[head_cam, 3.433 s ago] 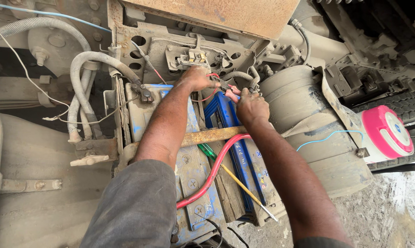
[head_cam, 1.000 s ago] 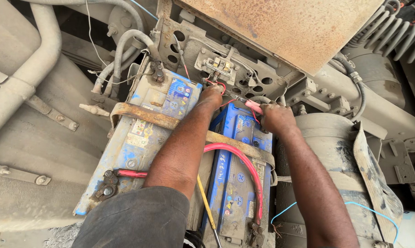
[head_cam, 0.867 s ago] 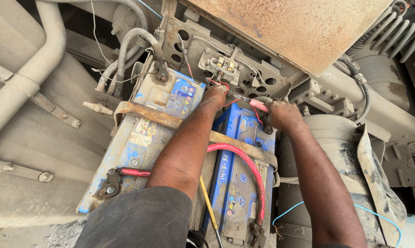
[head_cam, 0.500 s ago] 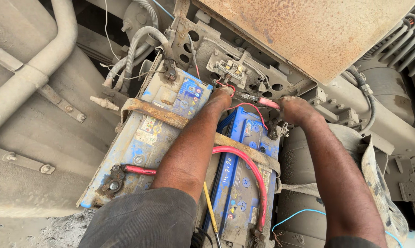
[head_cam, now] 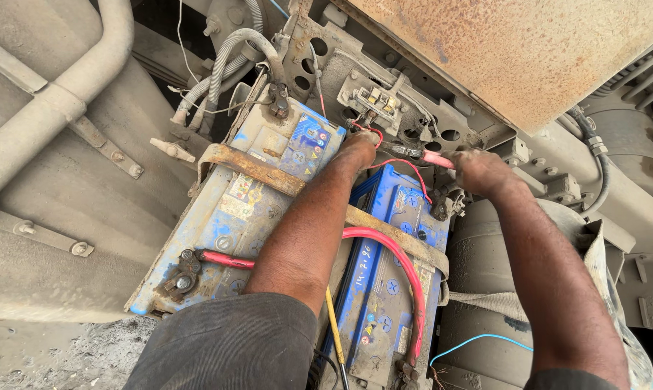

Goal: The person connects electrical wires and cables to truck battery terminals using pliers and a screwdriver, moving a wooden support bar to reach different parts.

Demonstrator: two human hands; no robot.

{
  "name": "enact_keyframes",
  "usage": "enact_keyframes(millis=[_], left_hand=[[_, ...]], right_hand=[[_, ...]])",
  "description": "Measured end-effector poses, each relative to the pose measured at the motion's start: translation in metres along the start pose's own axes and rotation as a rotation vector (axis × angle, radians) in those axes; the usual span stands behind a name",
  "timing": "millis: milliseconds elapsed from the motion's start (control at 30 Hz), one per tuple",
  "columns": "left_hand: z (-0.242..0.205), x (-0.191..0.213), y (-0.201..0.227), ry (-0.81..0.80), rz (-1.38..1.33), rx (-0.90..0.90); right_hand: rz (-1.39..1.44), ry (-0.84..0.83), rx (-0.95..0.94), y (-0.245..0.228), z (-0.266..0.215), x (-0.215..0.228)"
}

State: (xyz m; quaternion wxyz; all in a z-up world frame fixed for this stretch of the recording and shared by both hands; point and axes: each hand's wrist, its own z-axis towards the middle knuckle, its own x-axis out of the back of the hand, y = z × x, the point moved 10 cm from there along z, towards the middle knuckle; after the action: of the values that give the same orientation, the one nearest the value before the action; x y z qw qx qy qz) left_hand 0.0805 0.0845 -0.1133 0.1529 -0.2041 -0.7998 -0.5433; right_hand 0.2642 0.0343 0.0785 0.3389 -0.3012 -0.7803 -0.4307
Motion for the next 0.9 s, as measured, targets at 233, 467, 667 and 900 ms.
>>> enact_keyframes(millis=[233,467,667,900], left_hand=[[0.004,-0.002,0.003,-0.005,0.029,-0.018],[0.006,-0.003,0.002,-0.009,0.067,-0.026],[0.018,-0.013,-0.002,-0.022,0.115,-0.034],[0.049,-0.026,-0.006,-0.029,0.195,-0.052]], right_hand=[[0.041,0.087,0.076,0.001,0.008,-0.005],[0.015,0.067,0.048,0.011,0.022,-0.014],[0.05,-0.078,-0.016,0.009,0.014,-0.006],[0.144,-0.155,-0.093,-0.001,0.009,0.014]])
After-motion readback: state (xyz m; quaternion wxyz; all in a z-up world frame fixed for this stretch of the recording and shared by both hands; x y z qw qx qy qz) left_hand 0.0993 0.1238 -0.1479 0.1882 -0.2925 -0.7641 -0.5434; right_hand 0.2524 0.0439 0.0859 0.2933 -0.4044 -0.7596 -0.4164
